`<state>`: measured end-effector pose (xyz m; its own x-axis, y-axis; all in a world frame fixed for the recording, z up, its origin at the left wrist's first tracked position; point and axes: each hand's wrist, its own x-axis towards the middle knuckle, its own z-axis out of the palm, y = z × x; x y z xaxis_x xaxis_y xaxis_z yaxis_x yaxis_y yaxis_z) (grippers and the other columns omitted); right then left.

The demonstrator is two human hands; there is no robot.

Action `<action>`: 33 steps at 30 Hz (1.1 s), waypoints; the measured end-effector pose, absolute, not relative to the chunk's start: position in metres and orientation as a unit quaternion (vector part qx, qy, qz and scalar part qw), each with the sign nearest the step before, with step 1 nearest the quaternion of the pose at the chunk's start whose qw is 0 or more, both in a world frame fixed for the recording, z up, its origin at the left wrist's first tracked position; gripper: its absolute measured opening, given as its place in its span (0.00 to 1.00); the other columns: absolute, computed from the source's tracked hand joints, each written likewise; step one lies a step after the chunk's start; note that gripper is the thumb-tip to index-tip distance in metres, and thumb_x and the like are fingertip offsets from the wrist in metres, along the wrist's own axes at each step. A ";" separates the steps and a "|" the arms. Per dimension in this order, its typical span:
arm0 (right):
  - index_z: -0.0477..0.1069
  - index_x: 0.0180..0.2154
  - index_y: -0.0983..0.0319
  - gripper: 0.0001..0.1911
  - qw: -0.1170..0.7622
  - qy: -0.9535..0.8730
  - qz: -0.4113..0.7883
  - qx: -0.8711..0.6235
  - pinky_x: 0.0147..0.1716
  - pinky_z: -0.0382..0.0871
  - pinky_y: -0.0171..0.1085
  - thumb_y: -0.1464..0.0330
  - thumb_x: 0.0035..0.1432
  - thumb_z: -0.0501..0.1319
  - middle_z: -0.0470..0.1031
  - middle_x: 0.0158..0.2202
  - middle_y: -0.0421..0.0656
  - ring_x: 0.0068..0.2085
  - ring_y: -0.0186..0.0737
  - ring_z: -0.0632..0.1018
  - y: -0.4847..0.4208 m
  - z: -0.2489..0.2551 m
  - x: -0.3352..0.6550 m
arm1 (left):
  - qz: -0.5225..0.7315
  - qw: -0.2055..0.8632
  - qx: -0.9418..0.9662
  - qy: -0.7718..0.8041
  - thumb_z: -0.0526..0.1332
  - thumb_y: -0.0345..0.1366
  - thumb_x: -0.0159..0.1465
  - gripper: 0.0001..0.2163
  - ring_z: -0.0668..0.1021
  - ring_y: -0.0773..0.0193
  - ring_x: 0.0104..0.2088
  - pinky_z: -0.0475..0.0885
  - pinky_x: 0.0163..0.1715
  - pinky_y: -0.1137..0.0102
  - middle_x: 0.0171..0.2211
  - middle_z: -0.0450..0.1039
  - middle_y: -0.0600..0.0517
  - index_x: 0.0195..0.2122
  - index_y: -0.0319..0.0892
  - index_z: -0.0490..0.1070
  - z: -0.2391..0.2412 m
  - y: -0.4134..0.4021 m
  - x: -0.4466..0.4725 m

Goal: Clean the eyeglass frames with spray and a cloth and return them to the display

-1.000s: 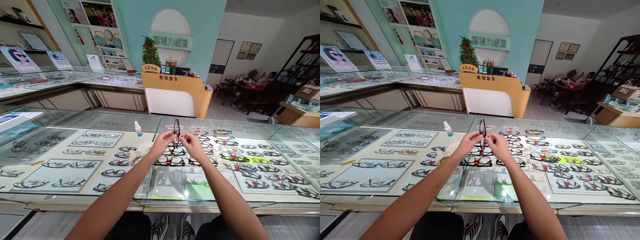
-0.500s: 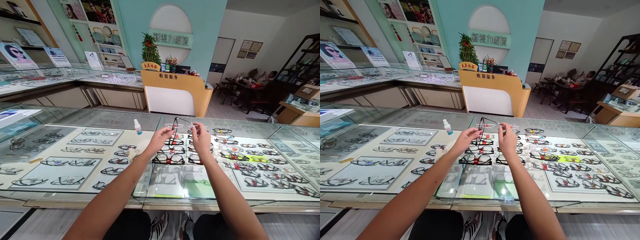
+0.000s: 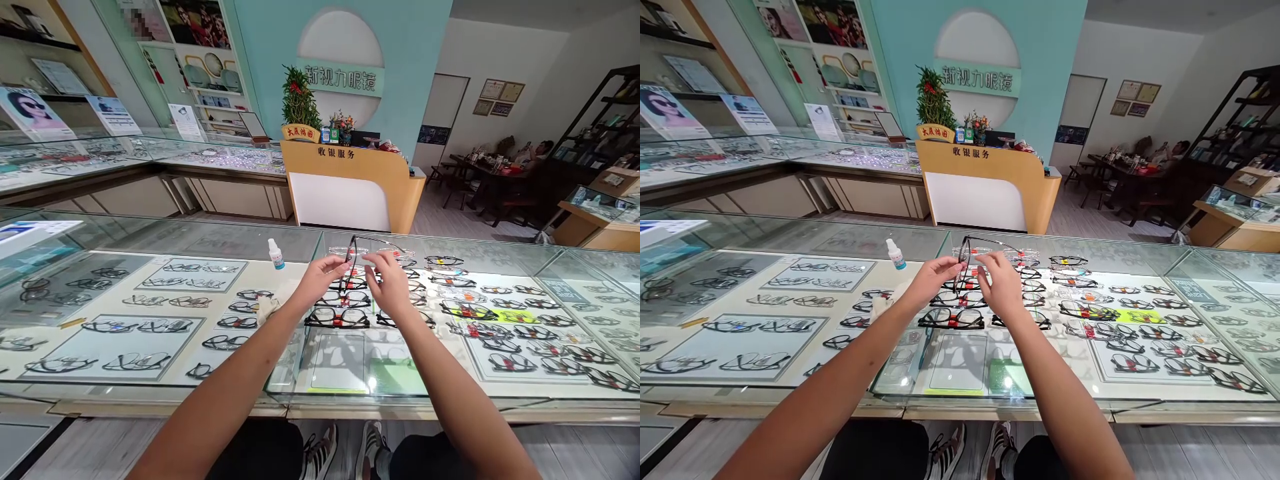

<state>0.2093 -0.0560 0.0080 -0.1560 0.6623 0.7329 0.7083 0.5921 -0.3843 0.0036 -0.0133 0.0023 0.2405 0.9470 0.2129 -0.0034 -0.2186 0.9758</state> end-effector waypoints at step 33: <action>0.79 0.42 0.57 0.16 0.303 -0.774 -0.066 -0.552 0.48 0.60 0.48 0.52 0.69 0.63 0.75 0.44 0.47 0.47 0.51 0.73 -0.055 0.003 0.206 | 0.597 0.470 0.516 0.396 0.76 0.58 0.53 0.24 0.81 0.54 0.48 0.75 0.54 0.58 0.47 0.83 0.45 0.40 0.43 0.81 0.003 -0.007 -0.002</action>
